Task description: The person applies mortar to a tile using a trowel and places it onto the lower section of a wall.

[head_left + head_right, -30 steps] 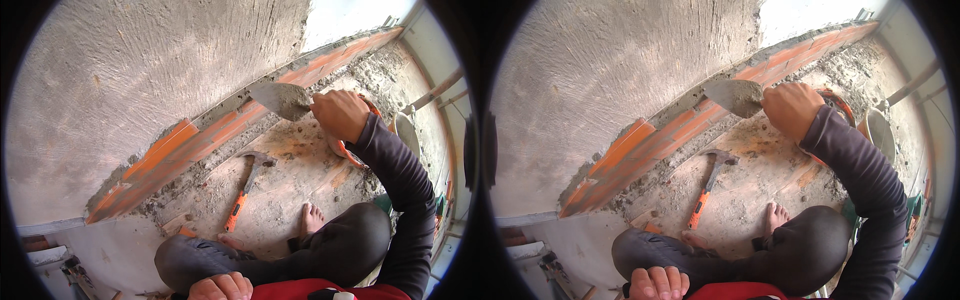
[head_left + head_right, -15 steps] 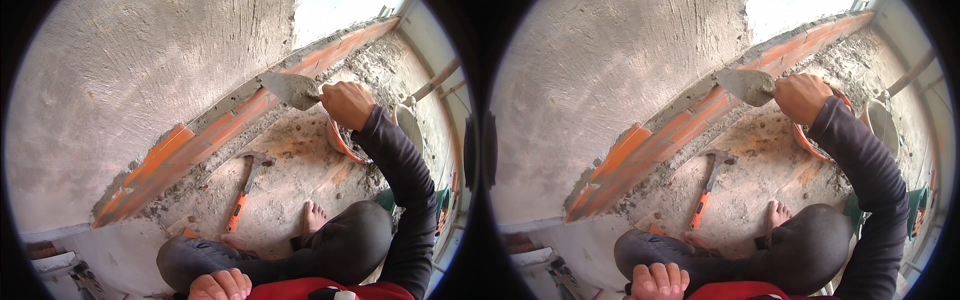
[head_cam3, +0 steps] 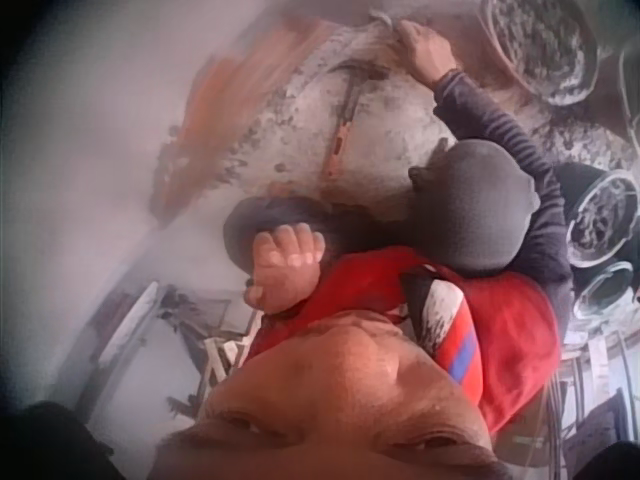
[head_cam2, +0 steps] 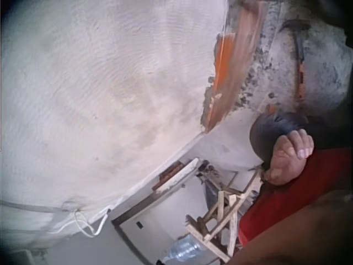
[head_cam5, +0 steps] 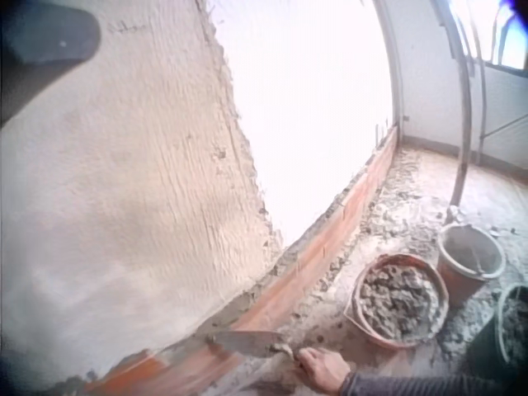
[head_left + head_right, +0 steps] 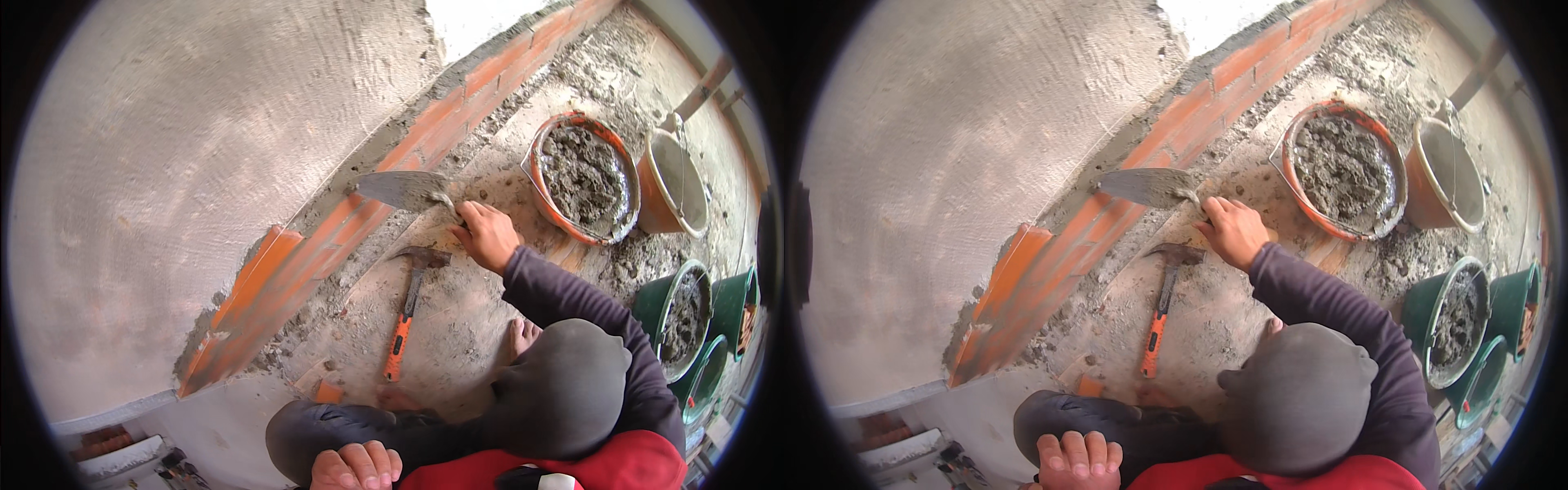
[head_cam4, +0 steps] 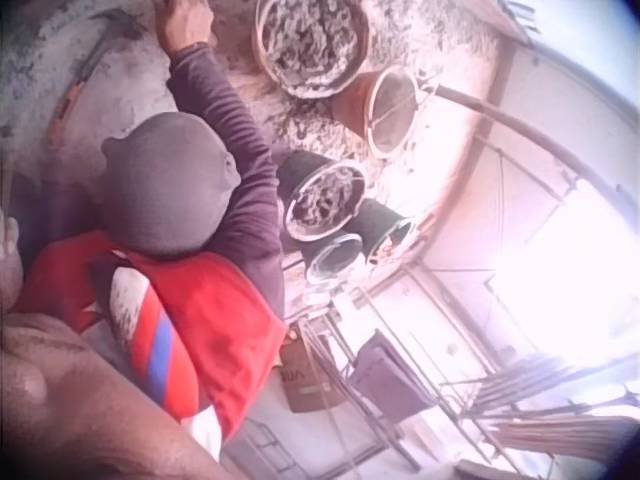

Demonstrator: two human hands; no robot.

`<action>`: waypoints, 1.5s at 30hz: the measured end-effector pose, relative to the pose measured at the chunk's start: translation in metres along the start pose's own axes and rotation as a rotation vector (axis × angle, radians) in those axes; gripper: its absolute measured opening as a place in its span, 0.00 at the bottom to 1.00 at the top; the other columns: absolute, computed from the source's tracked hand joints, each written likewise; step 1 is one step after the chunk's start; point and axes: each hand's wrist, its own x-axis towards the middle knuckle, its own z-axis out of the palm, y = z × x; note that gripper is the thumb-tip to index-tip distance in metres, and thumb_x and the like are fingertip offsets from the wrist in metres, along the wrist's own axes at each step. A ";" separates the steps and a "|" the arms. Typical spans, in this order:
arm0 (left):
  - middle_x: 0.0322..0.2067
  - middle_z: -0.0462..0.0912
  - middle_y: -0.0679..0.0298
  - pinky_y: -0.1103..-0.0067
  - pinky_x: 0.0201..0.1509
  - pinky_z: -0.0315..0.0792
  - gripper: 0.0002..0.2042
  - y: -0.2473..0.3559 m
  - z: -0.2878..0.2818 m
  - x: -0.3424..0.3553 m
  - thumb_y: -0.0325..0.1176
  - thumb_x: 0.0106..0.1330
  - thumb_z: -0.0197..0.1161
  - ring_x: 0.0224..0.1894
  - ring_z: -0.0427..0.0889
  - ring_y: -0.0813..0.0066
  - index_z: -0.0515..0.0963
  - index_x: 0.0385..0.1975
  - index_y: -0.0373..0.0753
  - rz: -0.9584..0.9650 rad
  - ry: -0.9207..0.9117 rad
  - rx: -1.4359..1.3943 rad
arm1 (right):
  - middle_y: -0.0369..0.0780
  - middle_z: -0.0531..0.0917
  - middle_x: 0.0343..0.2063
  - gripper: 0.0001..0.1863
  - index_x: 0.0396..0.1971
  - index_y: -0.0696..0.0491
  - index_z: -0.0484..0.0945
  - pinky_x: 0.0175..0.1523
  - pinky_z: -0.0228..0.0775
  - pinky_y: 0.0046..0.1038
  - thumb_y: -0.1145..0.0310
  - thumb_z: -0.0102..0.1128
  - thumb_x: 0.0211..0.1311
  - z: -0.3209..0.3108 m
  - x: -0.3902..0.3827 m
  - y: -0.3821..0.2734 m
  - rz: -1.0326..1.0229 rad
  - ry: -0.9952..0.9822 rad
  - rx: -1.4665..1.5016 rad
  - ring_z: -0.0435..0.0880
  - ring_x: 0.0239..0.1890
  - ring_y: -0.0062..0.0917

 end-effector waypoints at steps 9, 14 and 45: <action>0.36 0.71 0.65 0.71 0.45 0.60 0.21 -0.007 0.010 0.006 0.48 0.53 0.69 0.39 0.66 0.69 0.71 0.41 0.45 0.034 0.168 0.099 | 0.47 0.77 0.32 0.12 0.35 0.55 0.70 0.37 0.70 0.45 0.64 0.62 0.61 0.031 0.015 0.056 0.111 0.153 0.093 0.78 0.34 0.49; 0.36 0.71 0.65 0.71 0.45 0.61 0.22 -0.007 0.009 0.011 0.48 0.53 0.70 0.39 0.66 0.70 0.71 0.42 0.45 0.009 0.148 0.137 | 0.50 0.77 0.28 0.11 0.34 0.55 0.71 0.36 0.68 0.46 0.64 0.60 0.64 0.024 0.017 0.056 0.202 0.125 0.175 0.78 0.33 0.51; 0.36 0.73 0.64 0.73 0.43 0.62 0.19 0.014 -0.003 -0.002 0.50 0.54 0.67 0.38 0.67 0.70 0.72 0.39 0.46 0.022 -0.093 -0.059 | 0.46 0.79 0.19 0.08 0.28 0.60 0.75 0.31 0.75 0.38 0.70 0.54 0.60 -0.167 0.099 -0.068 -0.245 -0.475 -0.653 0.83 0.25 0.40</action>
